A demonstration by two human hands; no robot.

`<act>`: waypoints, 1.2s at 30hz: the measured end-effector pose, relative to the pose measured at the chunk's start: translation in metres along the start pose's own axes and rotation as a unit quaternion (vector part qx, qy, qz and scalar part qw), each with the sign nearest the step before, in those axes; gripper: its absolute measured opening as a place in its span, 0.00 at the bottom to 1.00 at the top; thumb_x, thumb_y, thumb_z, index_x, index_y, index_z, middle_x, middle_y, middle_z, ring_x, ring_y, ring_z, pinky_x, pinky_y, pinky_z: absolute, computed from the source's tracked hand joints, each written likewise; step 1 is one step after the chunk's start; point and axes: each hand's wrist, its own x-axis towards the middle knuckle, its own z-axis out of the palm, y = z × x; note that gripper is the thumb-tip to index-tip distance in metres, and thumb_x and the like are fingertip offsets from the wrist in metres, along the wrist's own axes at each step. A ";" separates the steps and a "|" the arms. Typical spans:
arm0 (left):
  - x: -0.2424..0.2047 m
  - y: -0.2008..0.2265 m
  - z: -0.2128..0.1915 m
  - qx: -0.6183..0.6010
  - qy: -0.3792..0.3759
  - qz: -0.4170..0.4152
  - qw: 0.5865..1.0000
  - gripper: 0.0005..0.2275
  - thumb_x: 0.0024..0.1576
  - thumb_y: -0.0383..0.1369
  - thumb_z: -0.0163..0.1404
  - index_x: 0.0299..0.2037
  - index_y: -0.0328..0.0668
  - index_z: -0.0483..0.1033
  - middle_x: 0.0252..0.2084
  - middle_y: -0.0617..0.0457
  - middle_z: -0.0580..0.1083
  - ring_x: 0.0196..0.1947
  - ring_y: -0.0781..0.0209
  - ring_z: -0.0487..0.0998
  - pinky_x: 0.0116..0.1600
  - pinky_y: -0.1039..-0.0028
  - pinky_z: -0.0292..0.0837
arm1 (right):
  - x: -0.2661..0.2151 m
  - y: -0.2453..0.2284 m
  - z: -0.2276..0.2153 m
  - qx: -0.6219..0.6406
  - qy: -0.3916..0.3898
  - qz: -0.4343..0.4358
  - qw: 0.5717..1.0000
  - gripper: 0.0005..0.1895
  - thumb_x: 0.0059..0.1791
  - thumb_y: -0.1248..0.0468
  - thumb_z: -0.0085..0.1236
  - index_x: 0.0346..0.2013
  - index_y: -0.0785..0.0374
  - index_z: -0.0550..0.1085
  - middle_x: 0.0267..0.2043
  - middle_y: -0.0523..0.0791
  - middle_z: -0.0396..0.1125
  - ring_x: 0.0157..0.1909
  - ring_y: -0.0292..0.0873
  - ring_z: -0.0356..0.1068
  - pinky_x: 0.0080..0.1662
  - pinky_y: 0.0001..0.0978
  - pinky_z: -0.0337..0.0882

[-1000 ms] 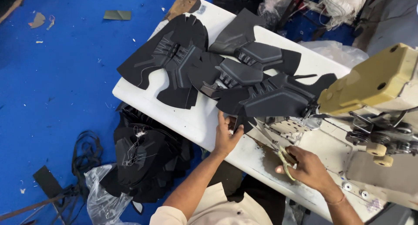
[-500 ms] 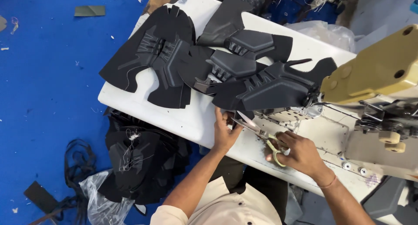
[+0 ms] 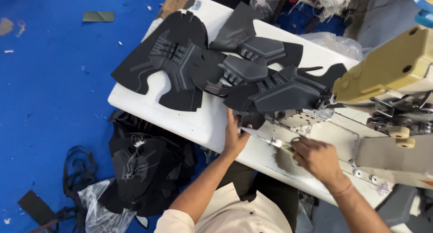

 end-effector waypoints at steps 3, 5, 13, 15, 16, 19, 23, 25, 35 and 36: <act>0.014 -0.014 0.006 -0.107 -0.010 0.011 0.994 0.45 0.54 0.15 0.48 0.79 0.40 0.32 0.65 0.41 0.66 0.62 0.58 0.71 0.63 0.72 0.67 | -0.028 0.014 0.040 0.071 0.056 0.063 0.994 0.16 0.38 0.59 0.62 0.40 0.54 0.78 0.41 0.39 0.74 0.37 0.48 0.74 0.37 0.41 0.73; 0.036 -0.016 0.010 -0.173 -0.016 0.004 0.985 0.45 0.53 0.13 0.47 0.80 0.40 0.34 0.64 0.41 0.67 0.59 0.58 0.72 0.62 0.72 0.68 | -0.051 0.024 0.069 0.073 0.057 0.117 0.989 0.17 0.38 0.59 0.63 0.41 0.54 0.78 0.43 0.40 0.74 0.38 0.49 0.74 0.38 0.42 0.74; 0.170 0.018 0.034 -0.449 -0.037 0.034 0.892 0.44 0.46 0.10 0.39 0.79 0.40 0.48 0.66 0.53 0.69 0.61 0.66 0.71 0.65 0.80 0.65 | -0.119 0.057 0.136 0.089 0.124 0.240 0.959 0.21 0.39 0.57 0.64 0.46 0.54 0.78 0.42 0.40 0.74 0.43 0.49 0.74 0.43 0.39 0.74; 0.190 -0.030 0.041 -0.543 -0.052 0.082 0.834 0.37 0.52 0.09 0.44 0.76 0.33 0.54 0.52 0.50 0.72 0.44 0.66 0.71 0.42 0.79 0.66 | -0.119 0.057 0.132 0.083 0.106 0.298 0.945 0.21 0.41 0.56 0.64 0.48 0.51 0.79 0.44 0.40 0.74 0.41 0.48 0.76 0.42 0.38 0.74; 0.189 -0.040 0.036 -0.542 -0.050 0.081 0.835 0.37 0.52 0.09 0.44 0.76 0.33 0.54 0.52 0.50 0.72 0.44 0.66 0.71 0.42 0.79 0.66 | -0.118 0.059 0.132 0.084 0.105 0.297 0.945 0.21 0.41 0.56 0.64 0.48 0.51 0.79 0.44 0.40 0.74 0.41 0.48 0.76 0.42 0.38 0.74; 0.166 -0.082 0.012 -0.331 0.094 -0.098 0.934 0.26 0.57 0.15 0.49 0.68 0.22 0.63 0.51 0.46 0.73 0.46 0.59 0.77 0.48 0.73 0.75 | -0.111 0.073 0.138 0.058 0.120 0.278 0.951 0.23 0.41 0.53 0.65 0.51 0.49 0.78 0.46 0.40 0.74 0.43 0.47 0.75 0.44 0.38 0.74; 0.107 -0.053 -0.058 -0.041 0.003 -0.231 0.972 0.24 0.56 0.24 0.57 0.63 0.41 0.66 0.45 0.45 0.76 0.36 0.58 0.81 0.38 0.70 0.79 | -0.108 0.110 0.159 0.046 0.066 0.305 0.949 0.25 0.39 0.52 0.67 0.52 0.44 0.79 0.47 0.38 0.75 0.43 0.44 0.77 0.46 0.37 0.76; 0.113 0.007 -0.101 0.064 -0.061 -0.219 0.972 0.17 0.57 0.28 0.58 0.57 0.41 0.77 0.43 0.43 0.79 0.34 0.57 0.83 0.37 0.70 0.79 | -0.104 0.127 0.166 0.053 0.057 0.301 0.950 0.25 0.39 0.52 0.68 0.52 0.43 0.80 0.47 0.38 0.75 0.43 0.44 0.78 0.47 0.37 0.77; 0.291 -0.030 -0.305 0.566 0.055 -0.067 0.820 0.47 0.40 0.54 0.69 0.68 0.41 0.60 0.64 0.40 0.65 0.66 0.37 0.63 0.63 0.49 0.60 | -0.096 0.149 0.169 0.127 0.045 0.279 0.951 0.24 0.39 0.55 0.69 0.50 0.45 0.81 0.45 0.43 0.78 0.43 0.44 0.79 0.47 0.36 0.78; 0.294 -0.034 -0.309 0.548 -0.022 -0.164 0.820 0.51 0.38 0.57 0.69 0.70 0.44 0.57 0.66 0.42 0.63 0.67 0.40 0.63 0.66 0.49 0.59 | -0.094 0.143 0.161 0.154 0.021 0.306 0.939 0.25 0.39 0.55 0.70 0.52 0.46 0.81 0.44 0.44 0.78 0.41 0.44 0.80 0.45 0.36 0.79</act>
